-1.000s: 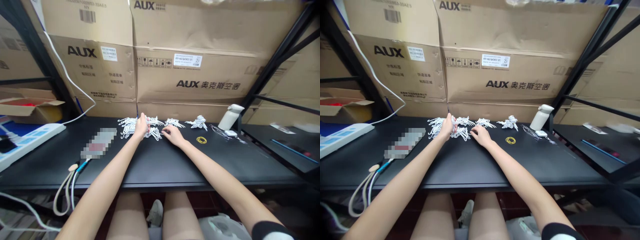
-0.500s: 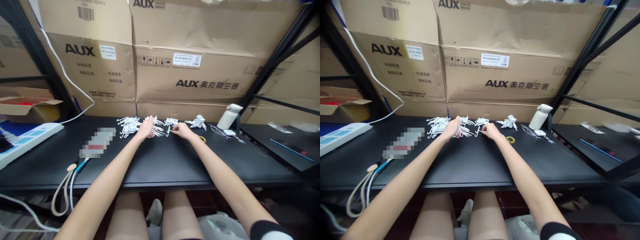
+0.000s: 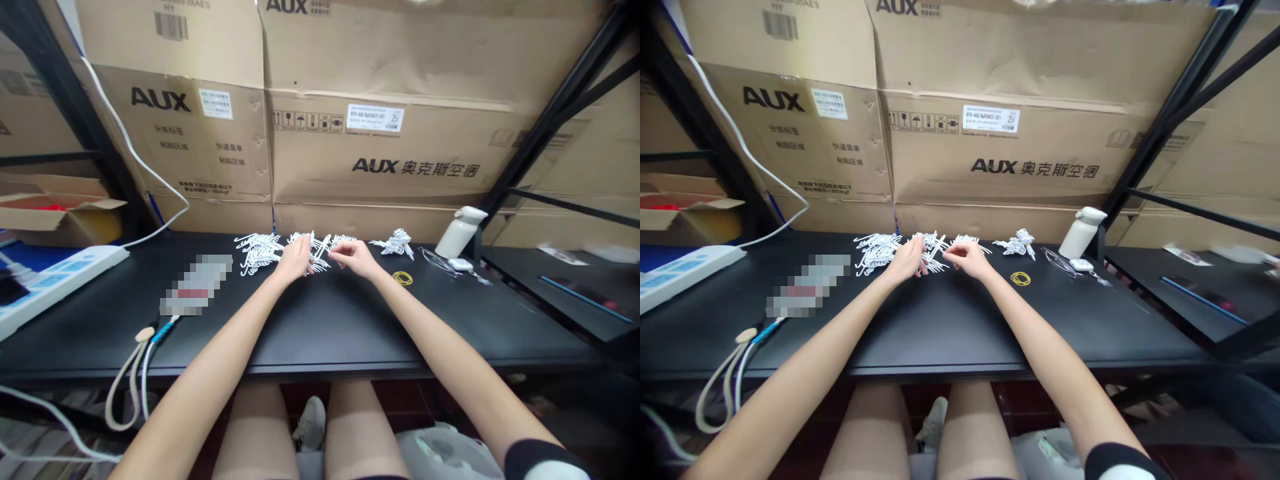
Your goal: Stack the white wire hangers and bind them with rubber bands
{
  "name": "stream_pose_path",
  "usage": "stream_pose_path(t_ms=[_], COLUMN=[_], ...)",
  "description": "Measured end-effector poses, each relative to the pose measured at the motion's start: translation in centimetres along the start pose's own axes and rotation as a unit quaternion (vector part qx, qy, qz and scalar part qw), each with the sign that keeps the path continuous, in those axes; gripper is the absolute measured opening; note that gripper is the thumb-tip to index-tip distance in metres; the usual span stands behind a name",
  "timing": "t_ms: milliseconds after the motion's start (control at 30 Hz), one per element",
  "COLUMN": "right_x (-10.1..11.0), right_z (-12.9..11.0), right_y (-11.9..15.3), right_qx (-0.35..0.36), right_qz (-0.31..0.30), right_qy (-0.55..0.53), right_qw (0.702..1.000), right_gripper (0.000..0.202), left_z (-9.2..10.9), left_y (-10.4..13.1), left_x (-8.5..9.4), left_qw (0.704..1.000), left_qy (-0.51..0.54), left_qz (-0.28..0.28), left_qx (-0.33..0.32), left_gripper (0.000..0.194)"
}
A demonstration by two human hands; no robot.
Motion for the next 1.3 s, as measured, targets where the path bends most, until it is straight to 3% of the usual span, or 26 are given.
stream_pose_path(t_ms=[133, 433, 800, 1300], right_x=[-0.9, -1.1, -1.5, -2.0], right_z=[-0.8, -0.8, -1.1, -2.4], right_y=[0.6, 0.6, 0.8, 1.7], right_qx=[0.011, 0.038, 0.033, -0.066], right_qz=[-0.021, 0.022, 0.007, -0.070], right_qy=[0.024, 0.035, 0.010, -0.033], right_qw=[0.999, 0.998, 0.999, 0.995], right_gripper=[0.032, 0.032, 0.028, 0.033], left_z=[0.1, 1.4, 1.6, 2.4], left_y=[0.0, 0.3, 0.5, 0.7], left_x=[-0.1, -0.6, -0.7, -0.3], left_qw=[1.000, 0.984, 0.976, 0.973], left_qy=[0.012, 0.129, 0.176, 0.183], left_qz=[-0.004, -0.054, -0.066, -0.091], left_qx=[0.001, 0.109, 0.109, 0.105], left_gripper=[0.045, 0.041, 0.040, 0.037])
Point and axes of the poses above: each hand's wrist, its own y-axis away from the middle knuckle, its own x-axis out of the back of the hand, z = x × y, the point moved 2 cm from there along -y, towards the middle knuckle, and after that the axes turned 9 degrees about -x, right-handed, at the moved point
